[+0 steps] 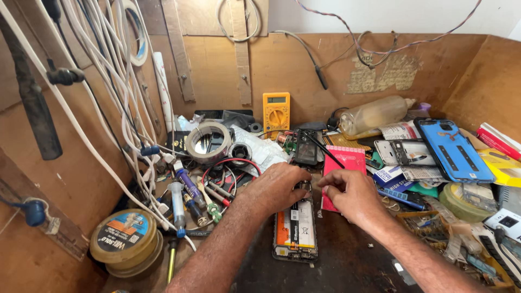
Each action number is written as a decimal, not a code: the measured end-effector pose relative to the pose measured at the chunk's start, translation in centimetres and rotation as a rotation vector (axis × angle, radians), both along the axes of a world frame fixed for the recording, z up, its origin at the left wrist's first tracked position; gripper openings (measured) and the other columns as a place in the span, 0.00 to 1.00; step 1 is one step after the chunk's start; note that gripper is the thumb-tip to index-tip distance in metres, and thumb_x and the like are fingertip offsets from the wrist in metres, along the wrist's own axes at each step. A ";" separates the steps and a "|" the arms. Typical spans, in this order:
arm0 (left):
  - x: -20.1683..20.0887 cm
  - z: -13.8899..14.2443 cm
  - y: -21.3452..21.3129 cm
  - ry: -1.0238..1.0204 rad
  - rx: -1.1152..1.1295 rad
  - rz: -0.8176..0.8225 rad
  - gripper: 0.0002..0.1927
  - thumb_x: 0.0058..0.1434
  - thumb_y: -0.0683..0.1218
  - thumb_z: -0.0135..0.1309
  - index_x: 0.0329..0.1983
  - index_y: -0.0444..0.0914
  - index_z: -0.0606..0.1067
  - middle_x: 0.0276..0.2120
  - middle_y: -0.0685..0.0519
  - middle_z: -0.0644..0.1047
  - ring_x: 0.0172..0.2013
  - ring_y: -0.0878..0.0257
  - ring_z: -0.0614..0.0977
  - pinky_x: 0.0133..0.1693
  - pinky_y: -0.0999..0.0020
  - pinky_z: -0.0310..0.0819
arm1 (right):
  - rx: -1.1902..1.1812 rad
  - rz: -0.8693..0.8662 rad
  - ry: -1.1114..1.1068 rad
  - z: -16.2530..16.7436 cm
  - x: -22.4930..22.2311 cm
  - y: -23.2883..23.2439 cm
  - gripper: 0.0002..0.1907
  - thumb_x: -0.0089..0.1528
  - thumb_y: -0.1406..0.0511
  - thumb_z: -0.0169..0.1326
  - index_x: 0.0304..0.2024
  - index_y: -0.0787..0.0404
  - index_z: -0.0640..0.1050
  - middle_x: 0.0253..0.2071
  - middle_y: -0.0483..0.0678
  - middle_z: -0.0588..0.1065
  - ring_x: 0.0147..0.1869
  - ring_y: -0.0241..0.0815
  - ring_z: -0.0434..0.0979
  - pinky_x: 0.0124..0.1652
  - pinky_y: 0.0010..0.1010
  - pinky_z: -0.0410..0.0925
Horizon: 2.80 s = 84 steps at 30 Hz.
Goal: The person holds a disassembled smartphone and uses a small tool to manipulate internal components, specifically the motherboard and battery area. They repeatedly detach and reattach a small ribbon cable connector while working at a cluttered repair bench.
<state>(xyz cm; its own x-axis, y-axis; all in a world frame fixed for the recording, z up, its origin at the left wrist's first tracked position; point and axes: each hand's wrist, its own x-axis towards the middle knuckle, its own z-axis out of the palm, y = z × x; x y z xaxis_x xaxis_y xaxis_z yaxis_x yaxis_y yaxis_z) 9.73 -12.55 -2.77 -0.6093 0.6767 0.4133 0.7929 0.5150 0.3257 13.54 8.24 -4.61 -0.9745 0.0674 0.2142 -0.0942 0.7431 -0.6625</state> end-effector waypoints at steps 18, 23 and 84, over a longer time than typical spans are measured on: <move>2.7 0.0 -4.4 -0.035 0.025 0.052 0.23 0.57 0.49 0.63 0.54 0.36 0.74 0.39 0.39 0.81 0.46 0.41 0.81 0.47 0.48 0.73 | -0.088 0.198 -0.327 -0.4 1.5 -2.5 0.17 0.63 0.70 0.51 0.52 0.56 0.83 0.35 0.43 0.82 0.38 0.31 0.76 0.40 0.26 0.70; 2.8 -0.2 -4.0 -0.042 0.078 0.039 0.21 0.58 0.48 0.62 0.52 0.36 0.74 0.40 0.41 0.82 0.46 0.43 0.82 0.47 0.50 0.74 | -0.103 0.230 -0.317 0.0 1.4 -2.0 0.23 0.60 0.75 0.47 0.53 0.57 0.83 0.34 0.41 0.76 0.35 0.31 0.70 0.34 0.24 0.66; -1.4 -0.9 1.1 -0.062 0.213 0.062 0.19 0.59 0.46 0.63 0.50 0.37 0.72 0.37 0.42 0.81 0.45 0.43 0.81 0.45 0.49 0.74 | 0.083 0.128 0.082 1.8 2.2 3.5 0.11 0.57 0.64 0.60 0.41 0.56 0.85 0.33 0.46 0.85 0.36 0.40 0.82 0.38 0.33 0.74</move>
